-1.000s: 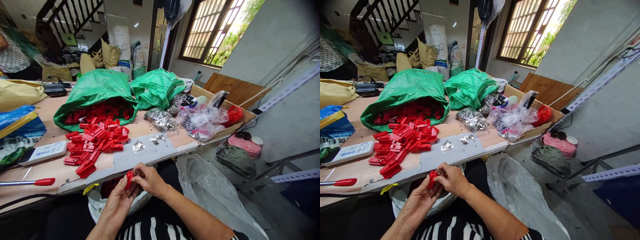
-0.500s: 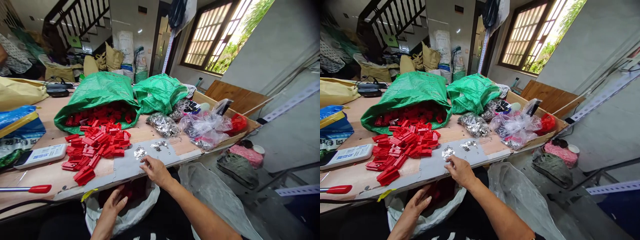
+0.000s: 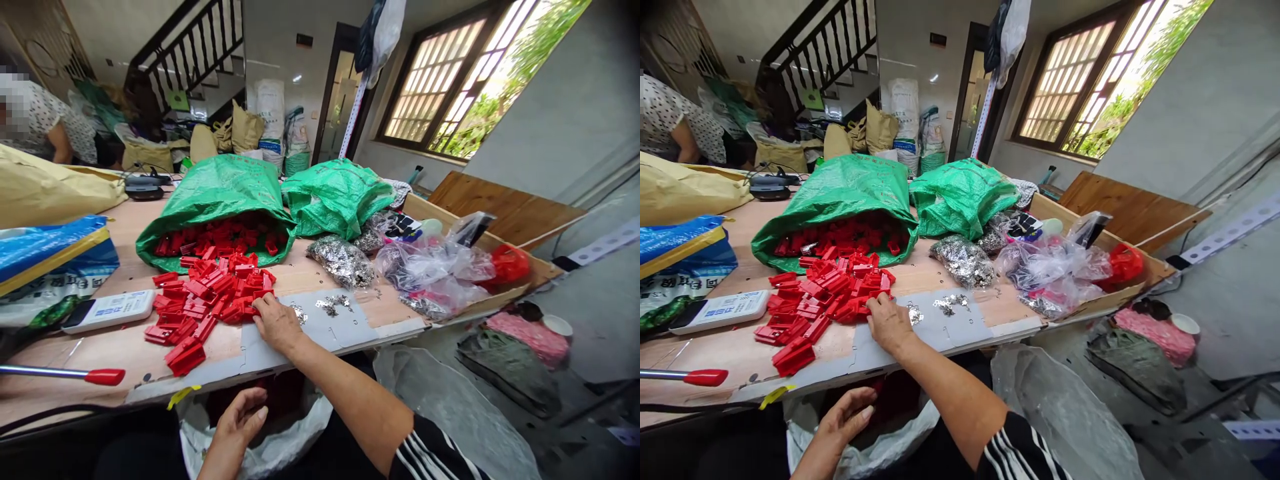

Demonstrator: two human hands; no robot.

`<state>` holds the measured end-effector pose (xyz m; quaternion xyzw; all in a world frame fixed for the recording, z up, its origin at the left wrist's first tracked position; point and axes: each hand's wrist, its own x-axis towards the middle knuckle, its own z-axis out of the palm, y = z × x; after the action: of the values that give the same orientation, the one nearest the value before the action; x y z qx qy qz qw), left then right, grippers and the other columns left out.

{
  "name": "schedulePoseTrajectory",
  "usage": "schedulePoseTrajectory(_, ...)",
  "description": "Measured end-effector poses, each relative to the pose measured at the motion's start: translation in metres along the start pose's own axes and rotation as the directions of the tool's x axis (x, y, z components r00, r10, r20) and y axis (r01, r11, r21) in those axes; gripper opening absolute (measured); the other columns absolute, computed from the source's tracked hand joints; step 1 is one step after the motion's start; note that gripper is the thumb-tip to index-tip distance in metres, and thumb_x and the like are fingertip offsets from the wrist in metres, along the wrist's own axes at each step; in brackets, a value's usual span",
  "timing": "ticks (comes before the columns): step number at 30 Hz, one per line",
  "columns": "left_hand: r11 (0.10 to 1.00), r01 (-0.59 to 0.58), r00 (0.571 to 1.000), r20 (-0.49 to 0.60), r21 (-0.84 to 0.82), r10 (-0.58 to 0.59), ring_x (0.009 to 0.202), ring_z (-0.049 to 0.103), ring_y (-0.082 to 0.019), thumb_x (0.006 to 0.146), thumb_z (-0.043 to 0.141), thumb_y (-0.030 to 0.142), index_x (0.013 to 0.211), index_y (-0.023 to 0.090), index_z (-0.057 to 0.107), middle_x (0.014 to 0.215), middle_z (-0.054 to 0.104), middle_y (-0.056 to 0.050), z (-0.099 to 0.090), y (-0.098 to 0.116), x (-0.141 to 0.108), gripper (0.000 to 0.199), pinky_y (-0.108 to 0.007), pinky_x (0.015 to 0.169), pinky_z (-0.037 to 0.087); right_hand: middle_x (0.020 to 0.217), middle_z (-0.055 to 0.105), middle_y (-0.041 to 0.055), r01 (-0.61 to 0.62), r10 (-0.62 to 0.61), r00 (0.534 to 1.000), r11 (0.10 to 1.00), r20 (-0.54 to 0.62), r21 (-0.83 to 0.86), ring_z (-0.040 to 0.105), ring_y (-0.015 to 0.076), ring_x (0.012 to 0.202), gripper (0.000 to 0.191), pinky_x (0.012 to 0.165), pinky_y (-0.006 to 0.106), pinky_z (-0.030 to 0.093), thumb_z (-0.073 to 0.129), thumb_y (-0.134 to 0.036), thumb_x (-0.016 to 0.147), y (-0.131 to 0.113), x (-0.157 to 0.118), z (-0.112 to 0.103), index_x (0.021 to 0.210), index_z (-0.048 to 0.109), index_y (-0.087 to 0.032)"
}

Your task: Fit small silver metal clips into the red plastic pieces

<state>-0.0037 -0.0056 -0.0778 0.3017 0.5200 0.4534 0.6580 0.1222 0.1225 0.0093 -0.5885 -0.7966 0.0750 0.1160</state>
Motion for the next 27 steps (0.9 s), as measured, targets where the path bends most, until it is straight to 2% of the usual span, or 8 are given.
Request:
schedulePoseTrajectory(4, 0.998, -0.017, 1.000, 0.010, 0.054, 0.017, 0.096, 0.064, -0.030, 0.053, 0.079, 0.048, 0.085, 0.017, 0.070, 0.092, 0.072, -0.012, 0.000, 0.009, 0.001, 0.046, -0.039, 0.087, 0.048, 0.105, 0.059, 0.0038, -0.039, 0.040, 0.999, 0.998, -0.020, 0.048, 0.059, 0.0175, 0.090, 0.020, 0.074, 0.028, 0.045, 0.046, -0.026, 0.088, 0.007, -0.007, -0.007, 0.105, 0.057, -0.024)
schedulePoseTrajectory(8, 1.000, 0.007, 1.000, 0.003, 0.022, -0.007, 0.084, 0.068, -0.027, 0.054, 0.078, 0.049, 0.093, 0.016, 0.067, 0.092, 0.073, -0.013, 0.004, 0.021, -0.002, 0.052, -0.034, 0.072, 0.053, 0.097, 0.064, 0.0015, -0.091, 0.094, 0.996, 0.970, 0.000, 0.225, 0.059, 0.0168, 0.088, 0.017, 0.074, 0.026, 0.042, 0.053, -0.024, 0.082, 0.020, -0.029, -0.021, 0.097, 0.060, -0.023)
schedulePoseTrajectory(11, 0.999, -0.021, 1.000, -0.010, -0.041, 0.020, 0.083, 0.069, -0.026, 0.055, 0.078, 0.047, 0.111, 0.018, 0.059, 0.095, 0.072, -0.012, 0.013, 0.030, -0.006, 0.065, -0.032, 0.068, 0.055, 0.087, 0.065, -0.0015, -0.089, 0.075, 0.996, 0.906, 0.050, 0.414, 0.058, 0.0136, 0.080, 0.013, 0.069, 0.022, 0.040, 0.057, -0.024, 0.078, 0.024, -0.054, -0.025, 0.090, 0.060, -0.022)
schedulePoseTrajectory(14, 0.996, -0.082, 0.997, -0.003, -0.045, 0.082, 0.091, 0.068, -0.027, 0.056, 0.078, 0.045, 0.126, 0.024, 0.047, 0.106, 0.069, -0.009, 0.022, 0.035, -0.012, 0.080, -0.033, 0.074, 0.056, 0.078, 0.063, -0.0046, -0.113, 0.051, 0.990, 0.838, 0.128, 0.535, 0.053, 0.0098, 0.067, 0.013, 0.059, 0.019, 0.036, 0.061, -0.024, 0.074, 0.020, -0.082, -0.020, 0.087, 0.059, -0.022)
schedulePoseTrajectory(20, 0.986, -0.143, 0.989, 0.057, 0.090, 0.139, 0.086, 0.068, -0.024, 0.057, 0.077, 0.045, 0.099, 0.019, 0.063, 0.092, 0.073, -0.006, 0.027, 0.034, -0.019, 0.052, -0.026, 0.075, 0.055, 0.072, 0.060, -0.0053, -0.176, 0.066, 0.978, 0.763, 0.196, 0.622, 0.051, 0.0092, 0.064, 0.017, 0.054, 0.018, 0.033, 0.064, -0.034, 0.076, 0.020, -0.114, -0.007, 0.087, 0.063, -0.022)
schedulePoseTrajectory(23, 0.979, -0.157, 0.987, 0.046, 0.129, 0.153, 0.081, 0.068, -0.024, 0.056, 0.078, 0.043, 0.093, 0.018, 0.062, 0.086, 0.073, -0.006, 0.024, 0.035, -0.020, 0.048, -0.025, 0.066, 0.055, 0.077, 0.064, -0.0034, -0.171, 0.093, 0.983, 0.752, 0.155, 0.636, 0.055, 0.0107, 0.071, 0.016, 0.061, 0.019, 0.038, 0.062, -0.034, 0.079, 0.043, -0.115, -0.014, 0.088, 0.064, -0.021)
schedulePoseTrajectory(25, 0.979, -0.155, 0.988, 0.020, 0.131, 0.154, 0.079, 0.068, -0.023, 0.055, 0.078, 0.043, 0.091, 0.018, 0.062, 0.085, 0.073, -0.006, 0.023, 0.035, -0.020, 0.047, -0.025, 0.067, 0.055, 0.082, 0.065, -0.0017, -0.195, 0.191, 0.979, 0.800, 0.067, 0.568, 0.058, 0.0120, 0.076, 0.012, 0.068, 0.020, 0.040, 0.058, -0.028, 0.081, 0.068, -0.113, -0.023, 0.089, 0.063, -0.020)
schedulePoseTrajectory(27, 0.980, -0.151, 0.988, 0.007, 0.130, 0.152, 0.076, 0.068, -0.022, 0.054, 0.079, 0.044, 0.089, 0.018, 0.062, 0.082, 0.074, -0.005, 0.022, 0.033, -0.020, 0.047, -0.026, 0.069, 0.055, 0.085, 0.066, -0.0003, -0.292, 0.338, 0.941, 0.853, -0.032, 0.433, 0.059, 0.0129, 0.080, 0.011, 0.071, 0.021, 0.040, 0.055, -0.026, 0.083, 0.097, -0.110, -0.033, 0.090, 0.062, -0.020)
